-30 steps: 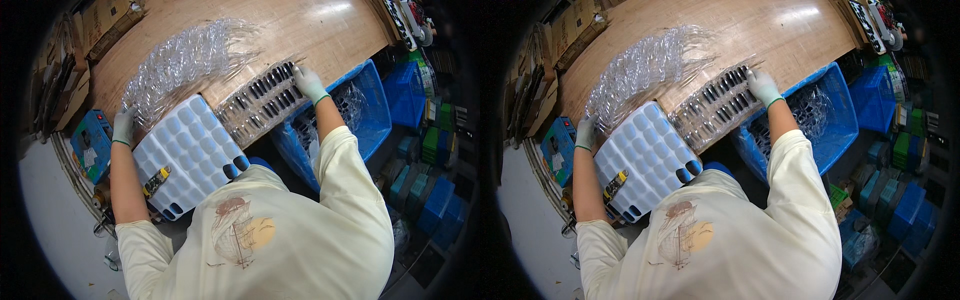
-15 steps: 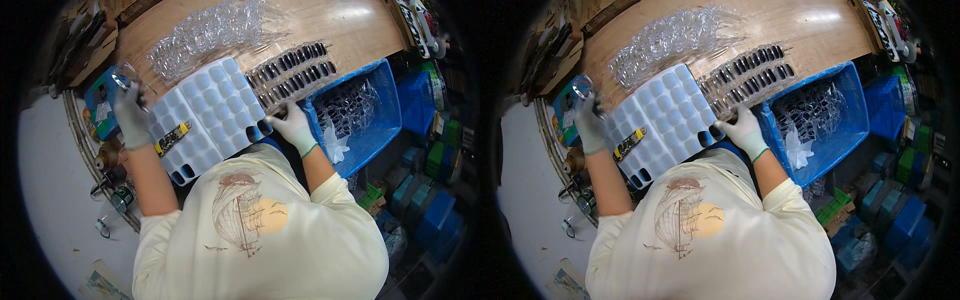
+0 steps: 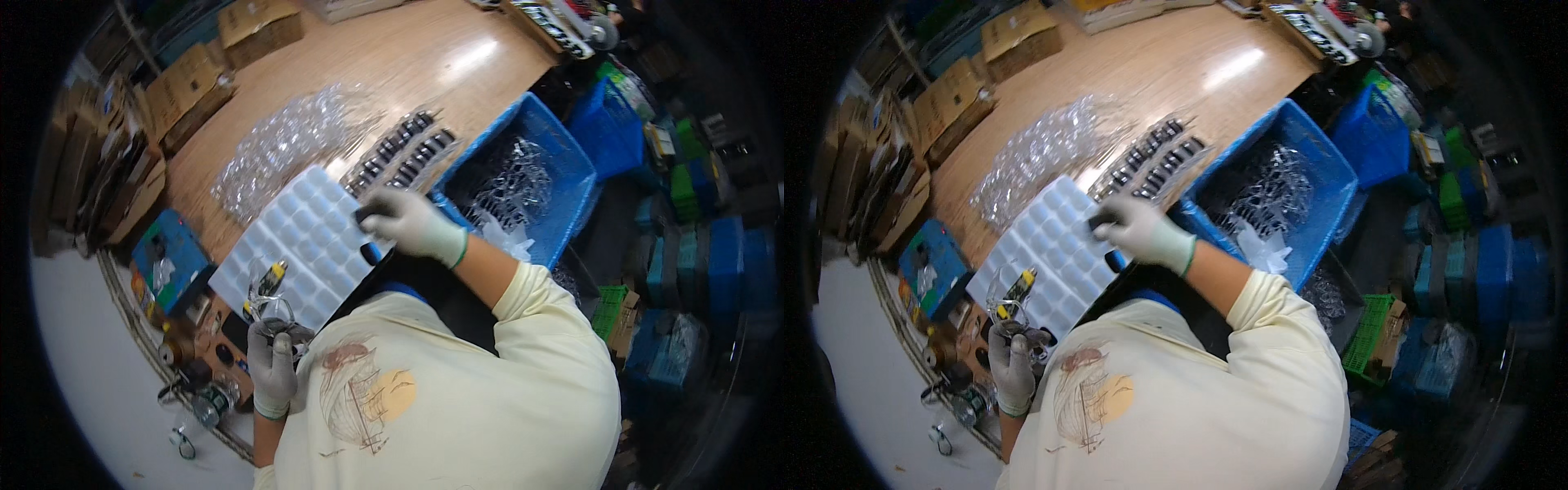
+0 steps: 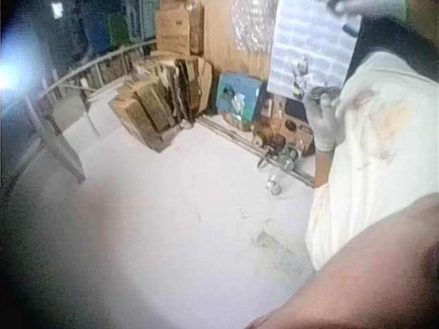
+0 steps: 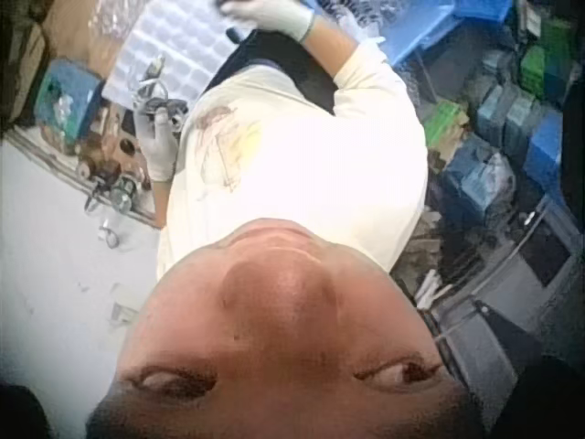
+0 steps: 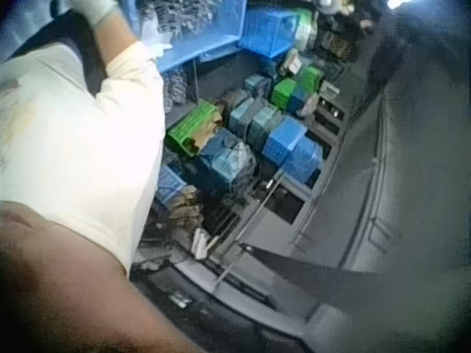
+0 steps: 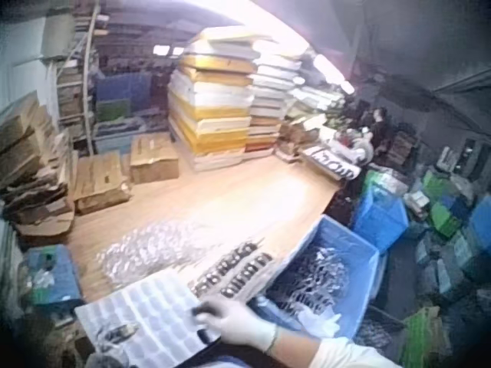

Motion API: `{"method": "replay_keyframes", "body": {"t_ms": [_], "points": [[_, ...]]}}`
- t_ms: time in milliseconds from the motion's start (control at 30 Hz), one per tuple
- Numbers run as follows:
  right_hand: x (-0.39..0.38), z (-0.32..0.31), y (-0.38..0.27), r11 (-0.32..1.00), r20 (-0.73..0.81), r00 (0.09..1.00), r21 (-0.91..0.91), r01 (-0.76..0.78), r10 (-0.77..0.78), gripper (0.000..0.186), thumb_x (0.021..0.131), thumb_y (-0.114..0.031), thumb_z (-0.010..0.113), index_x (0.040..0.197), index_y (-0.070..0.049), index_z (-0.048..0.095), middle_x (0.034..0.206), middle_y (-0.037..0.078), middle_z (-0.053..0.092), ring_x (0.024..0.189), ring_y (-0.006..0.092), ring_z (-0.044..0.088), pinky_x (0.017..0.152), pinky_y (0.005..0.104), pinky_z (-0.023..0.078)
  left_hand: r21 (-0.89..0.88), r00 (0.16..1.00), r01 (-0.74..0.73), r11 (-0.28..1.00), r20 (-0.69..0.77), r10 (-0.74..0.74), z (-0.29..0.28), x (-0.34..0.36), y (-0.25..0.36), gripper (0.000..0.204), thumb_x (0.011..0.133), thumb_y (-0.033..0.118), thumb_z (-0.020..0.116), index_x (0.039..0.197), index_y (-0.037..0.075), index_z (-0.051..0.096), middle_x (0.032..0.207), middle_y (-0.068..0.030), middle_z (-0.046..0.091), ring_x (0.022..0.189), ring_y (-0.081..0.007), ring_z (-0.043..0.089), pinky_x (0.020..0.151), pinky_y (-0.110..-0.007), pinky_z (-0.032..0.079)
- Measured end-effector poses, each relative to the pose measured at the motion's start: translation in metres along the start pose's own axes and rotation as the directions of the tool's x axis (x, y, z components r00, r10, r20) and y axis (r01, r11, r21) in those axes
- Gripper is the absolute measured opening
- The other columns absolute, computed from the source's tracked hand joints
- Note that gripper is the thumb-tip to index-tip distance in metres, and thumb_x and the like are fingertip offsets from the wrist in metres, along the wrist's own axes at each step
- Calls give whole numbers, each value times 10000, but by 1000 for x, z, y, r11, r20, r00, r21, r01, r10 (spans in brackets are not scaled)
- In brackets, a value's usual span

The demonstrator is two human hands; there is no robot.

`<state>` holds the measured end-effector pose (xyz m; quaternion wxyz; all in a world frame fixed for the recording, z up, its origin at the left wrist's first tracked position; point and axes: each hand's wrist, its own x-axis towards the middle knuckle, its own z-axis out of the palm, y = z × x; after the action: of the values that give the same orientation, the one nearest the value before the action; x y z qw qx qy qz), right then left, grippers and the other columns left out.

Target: The person places small black cylindrical objects into a white foam tray, then wraps the tray in bubble wrap and places it into a blue bin. The person repeats this process with additional objects and trays.

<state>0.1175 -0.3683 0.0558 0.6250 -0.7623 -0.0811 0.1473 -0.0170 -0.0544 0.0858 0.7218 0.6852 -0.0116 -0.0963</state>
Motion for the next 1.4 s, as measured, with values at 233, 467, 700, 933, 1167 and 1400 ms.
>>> {"method": "replay_keyframes", "body": {"t_ms": [233, 467, 700, 933, 1167, 1400], "points": [[-48, 116, -79, 966, -19, 974, 125, 226, -225, 245, 884, -25, 703, 1125, -11, 658, 1074, 122, 698, 1025, 178, 675, 881, 312, 537, 103, 990, -136, 985, 62, 130, 10, 14, -11, 293, 1046, 191, 452, 1217, -35, 524, 917, -77, 660, 795, -118, 597, 713, -256, 475], [-36, 124, -74, 930, -115, 923, -35, 366, -368, 142, 865, -83, 686, 977, 1, 662, 933, 161, 671, 865, 271, 671, 761, 377, 527, 269, 971, -188, 945, -94, 220, 17, 20, 2, 294, 1069, 255, 457, 1130, -13, 562, 836, -31, 634, 713, -99, 547, 647, -245, 425], [-19, 100, -78, 986, 208, 965, 71, 149, -161, 314, 918, -299, 658, 911, 14, 660, 740, 134, 647, 676, 228, 603, 677, 354, 500, 110, 984, -179, 978, 4, 180, 14, 19, 14, 254, 1045, 197, 478, 1187, 7, 569, 891, -49, 648, 756, -109, 617, 665, -252, 457], [-17, 110, -72, 955, 166, 950, -91, 283, -265, 276, 929, -261, 670, 973, 12, 675, 798, 162, 659, 693, 254, 612, 686, 358, 506, 267, 957, -234, 935, -105, 269, 17, 13, 12, 226, 1030, 133, 465, 1181, 7, 576, 909, -50, 639, 734, -120, 622, 654, -259, 471], [-21, 113, -86, 924, 183, 907, 22, 381, -378, 258, 895, -247, 667, 888, 10, 642, 789, 222, 620, 692, 345, 583, 675, 421, 475, 131, 957, -254, 958, -108, 269, 15, 7, 28, 205, 1015, 84, 462, 1140, -25, 583, 754, -66, 661, 629, -115, 623, 544, -231, 470], [-20, 114, -80, 926, 302, 896, -88, 366, -326, 226, 902, -185, 682, 993, 21, 657, 845, 187, 657, 745, 300, 633, 712, 378, 510, 72, 955, -217, 974, -192, 227, 18, 2, 23, 188, 1018, 65, 455, 1108, -23, 595, 726, -42, 639, 585, -115, 614, 518, -234, 465]]}}
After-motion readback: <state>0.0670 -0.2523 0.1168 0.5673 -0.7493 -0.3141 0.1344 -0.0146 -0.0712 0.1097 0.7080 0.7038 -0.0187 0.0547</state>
